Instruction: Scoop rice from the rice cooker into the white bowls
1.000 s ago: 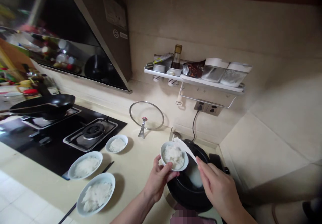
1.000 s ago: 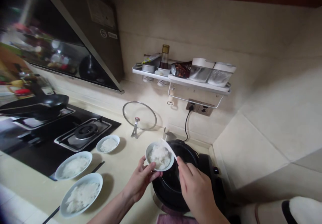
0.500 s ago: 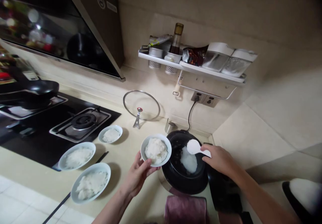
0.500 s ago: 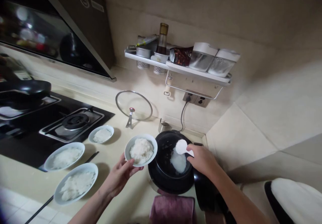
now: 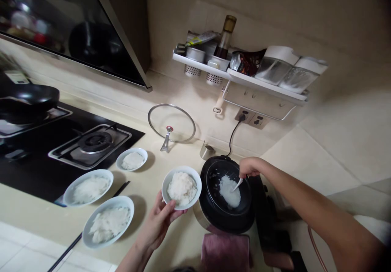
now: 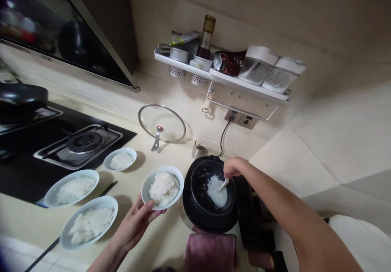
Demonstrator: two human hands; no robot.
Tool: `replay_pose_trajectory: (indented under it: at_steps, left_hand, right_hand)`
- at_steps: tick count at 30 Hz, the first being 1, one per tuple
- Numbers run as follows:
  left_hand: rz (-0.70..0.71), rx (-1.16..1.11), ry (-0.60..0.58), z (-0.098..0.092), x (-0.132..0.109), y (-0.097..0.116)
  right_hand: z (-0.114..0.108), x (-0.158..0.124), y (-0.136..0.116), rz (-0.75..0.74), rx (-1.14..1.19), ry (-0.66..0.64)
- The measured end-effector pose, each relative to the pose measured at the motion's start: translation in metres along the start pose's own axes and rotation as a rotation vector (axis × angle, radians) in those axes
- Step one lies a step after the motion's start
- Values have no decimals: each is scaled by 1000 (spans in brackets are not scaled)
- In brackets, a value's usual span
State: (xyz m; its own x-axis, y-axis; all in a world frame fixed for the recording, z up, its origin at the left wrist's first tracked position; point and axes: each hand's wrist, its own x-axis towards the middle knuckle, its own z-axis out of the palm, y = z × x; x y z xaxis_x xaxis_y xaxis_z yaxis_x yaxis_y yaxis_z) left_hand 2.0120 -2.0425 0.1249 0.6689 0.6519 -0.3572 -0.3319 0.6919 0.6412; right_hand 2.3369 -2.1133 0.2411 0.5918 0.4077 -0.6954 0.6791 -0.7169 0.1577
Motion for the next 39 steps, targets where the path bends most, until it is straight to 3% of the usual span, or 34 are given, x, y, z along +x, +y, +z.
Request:
replay_pose_trajectory:
  at_steps: [4,18,24,30,34,39]
  left_hand:
    - [-13,-14,24,-5,4,1]
    - [-79,-4,-7,-20,28,0]
    - [-101,16,-22,-20,23,5]
    - [-81,31,-45,-19,16,8]
    - [-78,47,-75,-14,13,9]
    - [-45,73,-124,4,11,13]
  right_hand:
    - [3,12,-12,84,-17,-62]
    - [76,9,-9,246,317,257]
    - [97,19,-24,138,370,376]
    - [122,11,-29,-42,440,483]
    - [131,-4,-21,-111,496,561]
    - [140,-41,8,-149,597,679]
